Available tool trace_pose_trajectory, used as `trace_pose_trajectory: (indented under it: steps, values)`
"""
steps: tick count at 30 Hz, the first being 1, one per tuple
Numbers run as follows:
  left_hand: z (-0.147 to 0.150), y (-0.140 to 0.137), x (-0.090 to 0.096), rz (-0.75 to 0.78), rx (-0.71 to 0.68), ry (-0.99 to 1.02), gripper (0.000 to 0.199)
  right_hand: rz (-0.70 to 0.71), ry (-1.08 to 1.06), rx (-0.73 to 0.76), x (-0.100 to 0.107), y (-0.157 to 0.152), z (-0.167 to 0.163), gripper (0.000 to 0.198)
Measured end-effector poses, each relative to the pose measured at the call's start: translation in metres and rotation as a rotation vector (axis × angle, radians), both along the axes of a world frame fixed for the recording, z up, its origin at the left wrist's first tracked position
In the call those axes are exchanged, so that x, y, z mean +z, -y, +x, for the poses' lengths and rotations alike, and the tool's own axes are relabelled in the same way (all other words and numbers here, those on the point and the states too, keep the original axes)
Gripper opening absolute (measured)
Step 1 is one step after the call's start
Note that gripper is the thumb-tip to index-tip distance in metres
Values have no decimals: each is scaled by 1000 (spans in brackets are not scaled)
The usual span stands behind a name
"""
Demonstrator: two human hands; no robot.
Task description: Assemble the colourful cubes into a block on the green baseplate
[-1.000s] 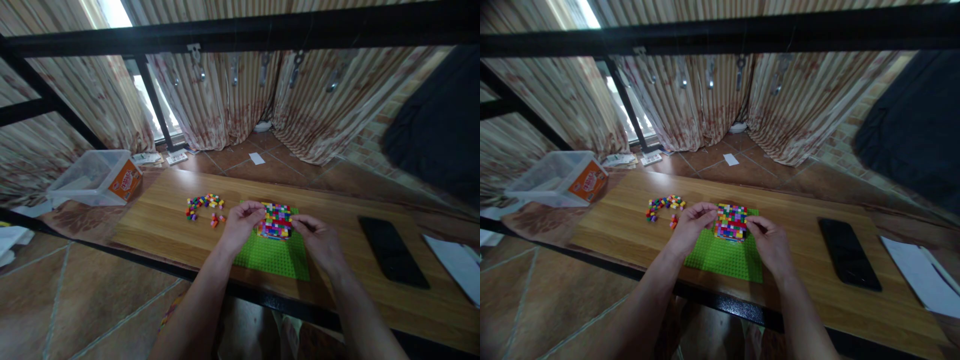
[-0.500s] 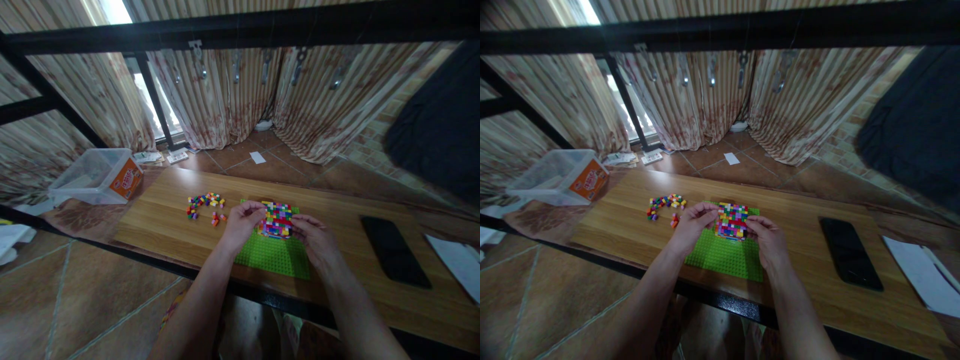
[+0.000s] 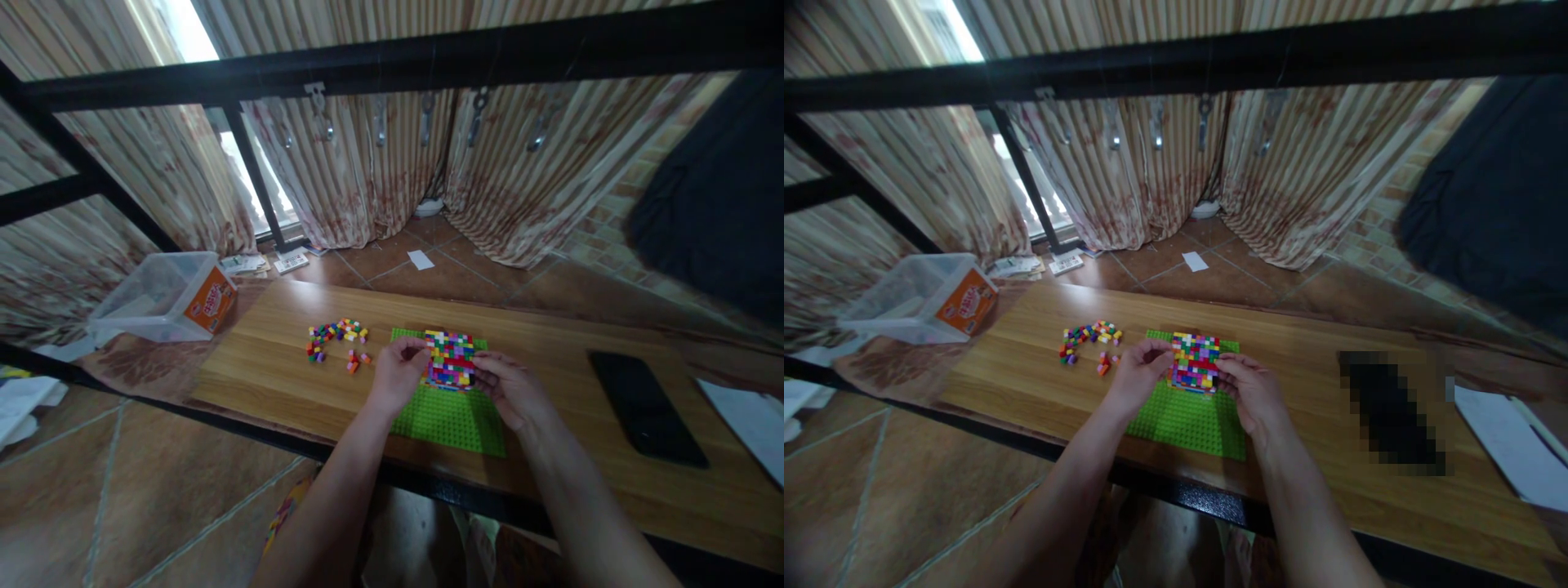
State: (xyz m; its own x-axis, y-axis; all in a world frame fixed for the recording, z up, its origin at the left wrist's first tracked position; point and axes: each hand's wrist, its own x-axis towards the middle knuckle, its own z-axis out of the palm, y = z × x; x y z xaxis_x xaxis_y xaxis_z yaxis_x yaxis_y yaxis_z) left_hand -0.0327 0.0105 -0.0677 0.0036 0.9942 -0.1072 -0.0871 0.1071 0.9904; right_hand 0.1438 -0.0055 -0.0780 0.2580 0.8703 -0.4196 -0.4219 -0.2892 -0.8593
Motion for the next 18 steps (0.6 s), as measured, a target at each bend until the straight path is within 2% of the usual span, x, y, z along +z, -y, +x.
trace_pose_trajectory:
  steps: [3, 7, 11, 18]
  values:
    - [0, -1, -4, -7, 18, -57, 13, 21, 16, 18, -4, 1, 1, 25]
    - [-1, -3, -8, 2, 96, -228, 17, 74, 92, 9, -8, 3, 4, 28]
    - [1, 1, -11, 36, -54, -327, 20, 137, 181, -151, -9, 1, 7, 32]
    - [6, 8, -8, 28, -153, -383, 27, 184, 458, -315, 0, -4, -3, 28]
